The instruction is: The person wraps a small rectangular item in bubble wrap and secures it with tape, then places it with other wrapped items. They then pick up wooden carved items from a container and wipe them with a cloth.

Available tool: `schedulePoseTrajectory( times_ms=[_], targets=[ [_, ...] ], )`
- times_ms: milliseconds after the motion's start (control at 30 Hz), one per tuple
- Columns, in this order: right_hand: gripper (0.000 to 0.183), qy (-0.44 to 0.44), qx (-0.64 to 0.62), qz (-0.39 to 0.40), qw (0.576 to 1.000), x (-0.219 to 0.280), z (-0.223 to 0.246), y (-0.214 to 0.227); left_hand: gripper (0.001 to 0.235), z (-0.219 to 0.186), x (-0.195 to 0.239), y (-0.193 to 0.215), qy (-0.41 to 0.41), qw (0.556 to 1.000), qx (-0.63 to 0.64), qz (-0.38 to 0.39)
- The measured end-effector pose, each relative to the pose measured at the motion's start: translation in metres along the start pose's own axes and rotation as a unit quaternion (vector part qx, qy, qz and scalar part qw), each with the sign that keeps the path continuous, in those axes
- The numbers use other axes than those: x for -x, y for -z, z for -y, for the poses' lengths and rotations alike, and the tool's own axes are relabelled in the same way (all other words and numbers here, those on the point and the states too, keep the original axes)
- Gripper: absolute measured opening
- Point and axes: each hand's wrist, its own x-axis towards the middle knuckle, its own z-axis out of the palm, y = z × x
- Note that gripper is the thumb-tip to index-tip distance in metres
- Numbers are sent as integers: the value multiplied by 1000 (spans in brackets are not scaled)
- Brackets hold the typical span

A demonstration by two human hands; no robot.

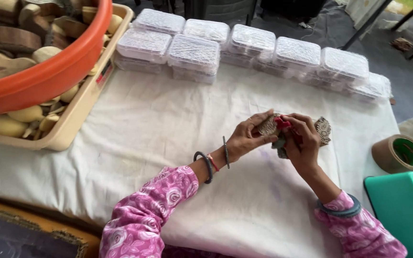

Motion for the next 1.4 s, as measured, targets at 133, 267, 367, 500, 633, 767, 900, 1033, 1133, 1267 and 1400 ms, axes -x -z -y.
schedulePoseTrajectory(
  times_ms=[133,267,367,500,633,767,900,1033,1133,1267,1400],
  targets=[
    [38,23,38,-30,999,6,4,-7,84,-4,0,-4,30,997,74,-8],
    [37,5,19,-25,999,11,11,-12,92,-10,1,-2,77,986,140,-54],
    [38,7,40,-35,999,3,14,-6,88,-19,2,-3,65,994,89,-26],
    [35,18,77,-58,995,2,16,-6,88,-21,1,-5,47,998,-12,32],
    [31,-45,7,-5,999,7,2,-10,85,-19,-1,3,13,997,-80,13],
    [31,-67,-50,73,994,8,3,-12,83,-6,-13,25,52,987,15,-149],
    [34,36,18,26,999,4,21,-12,79,3,-10,23,49,982,6,-180],
    [64,99,124,45,986,-3,29,-13,75,-5,-8,-4,121,976,-37,-176],
    [61,27,29,28,999,1,7,-11,71,-11,-3,-11,192,969,66,-144],
    [46,-123,-105,-9,987,3,-16,-9,51,5,-6,4,101,958,250,-97],
    [32,-172,-155,-45,972,0,-27,-7,40,-12,-5,-2,122,969,187,-105]
  ],
)
